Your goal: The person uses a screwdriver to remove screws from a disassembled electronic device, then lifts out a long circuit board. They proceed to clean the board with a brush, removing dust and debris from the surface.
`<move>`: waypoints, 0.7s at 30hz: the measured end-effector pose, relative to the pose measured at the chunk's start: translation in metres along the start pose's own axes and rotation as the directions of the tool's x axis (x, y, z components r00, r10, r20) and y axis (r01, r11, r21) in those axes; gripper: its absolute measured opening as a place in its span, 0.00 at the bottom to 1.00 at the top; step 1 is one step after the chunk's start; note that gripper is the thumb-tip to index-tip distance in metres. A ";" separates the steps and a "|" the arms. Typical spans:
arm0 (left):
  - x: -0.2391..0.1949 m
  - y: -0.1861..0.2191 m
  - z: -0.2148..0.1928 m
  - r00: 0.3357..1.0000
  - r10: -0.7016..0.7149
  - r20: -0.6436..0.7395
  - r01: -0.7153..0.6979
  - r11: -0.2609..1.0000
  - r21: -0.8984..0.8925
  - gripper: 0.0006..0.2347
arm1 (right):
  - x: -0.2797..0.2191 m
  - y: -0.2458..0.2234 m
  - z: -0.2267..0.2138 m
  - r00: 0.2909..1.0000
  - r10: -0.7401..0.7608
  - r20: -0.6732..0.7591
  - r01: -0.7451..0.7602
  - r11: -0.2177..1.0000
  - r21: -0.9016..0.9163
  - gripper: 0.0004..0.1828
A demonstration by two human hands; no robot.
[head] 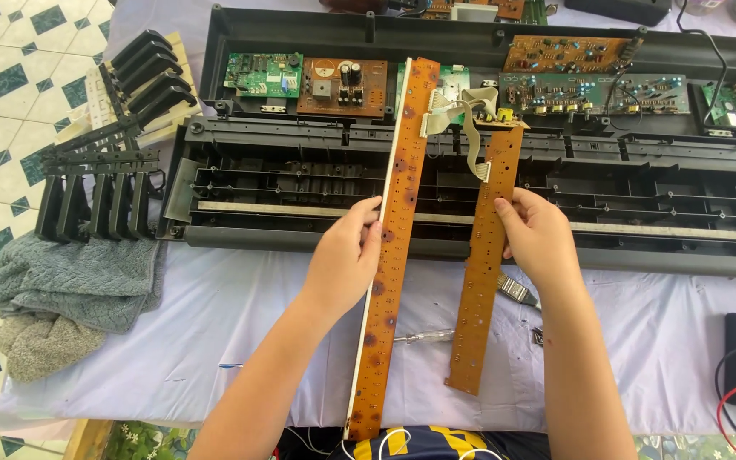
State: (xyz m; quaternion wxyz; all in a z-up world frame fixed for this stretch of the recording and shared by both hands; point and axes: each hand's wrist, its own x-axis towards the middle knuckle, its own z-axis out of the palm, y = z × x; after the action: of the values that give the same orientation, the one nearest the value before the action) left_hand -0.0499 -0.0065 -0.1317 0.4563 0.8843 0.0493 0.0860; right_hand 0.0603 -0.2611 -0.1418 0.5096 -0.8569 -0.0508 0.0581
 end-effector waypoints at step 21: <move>0.009 -0.049 0.030 0.886 0.449 -0.111 -0.313 0.759 0.571 0.13 | -0.029 -0.010 -0.011 0.949 -0.254 -0.187 0.169 0.910 -0.379 0.18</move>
State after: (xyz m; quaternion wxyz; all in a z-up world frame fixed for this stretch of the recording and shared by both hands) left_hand -0.0355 -0.0005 -0.1879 0.1529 0.9498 -0.0559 0.2671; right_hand 0.0335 -0.2705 -0.1267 0.3507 -0.9255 -0.0936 -0.1086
